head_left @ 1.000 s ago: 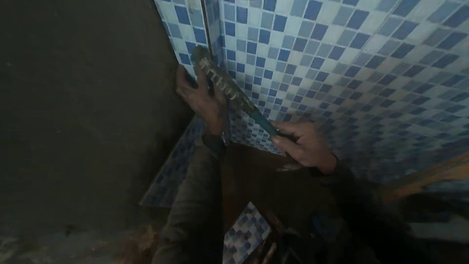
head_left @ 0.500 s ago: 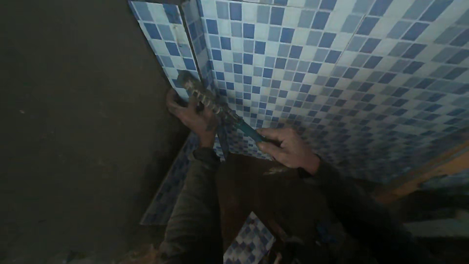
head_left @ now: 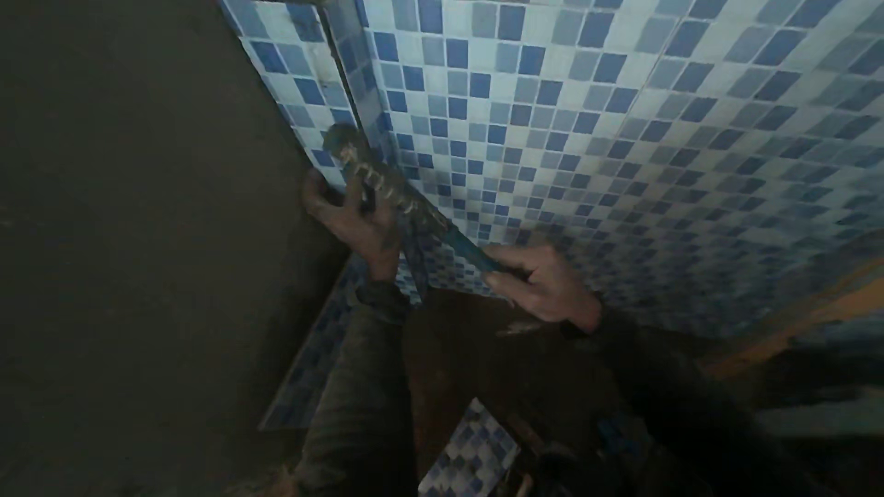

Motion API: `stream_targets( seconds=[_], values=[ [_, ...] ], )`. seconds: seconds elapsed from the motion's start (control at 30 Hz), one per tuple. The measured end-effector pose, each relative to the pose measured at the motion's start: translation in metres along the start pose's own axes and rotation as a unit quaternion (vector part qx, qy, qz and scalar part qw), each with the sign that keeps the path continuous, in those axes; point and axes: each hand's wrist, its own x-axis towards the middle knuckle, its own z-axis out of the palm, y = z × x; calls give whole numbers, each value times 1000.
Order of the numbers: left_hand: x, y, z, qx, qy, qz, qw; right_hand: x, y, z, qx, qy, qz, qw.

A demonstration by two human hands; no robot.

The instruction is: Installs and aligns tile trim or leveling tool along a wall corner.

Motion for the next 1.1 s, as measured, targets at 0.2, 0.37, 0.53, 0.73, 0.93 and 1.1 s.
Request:
stream_targets(
  seconds=[0.2,0.37,0.53,0.73,0.93,1.1],
  values=[
    [1,-4,1,9,7,20,1000,1,2,0,32,-7,2,999],
    [1,-4,1,17,2,24,1000,2,-3,-3,9,-11,7,1000],
    [-1,-1,2,4,17,14,1000,-3,1,-4,36,-6,-5,999],
    [2,1,-17,-11,-69,-29,997,-57,9,8,133,0,107,985],
    [-23,-1,-84,60,-221,-23,973,-168,68,58,-24,-31,332,943],
    [-90,-6,-92,157,-483,-173,844,-236,68,108,-160,-149,500,838]
  ],
)
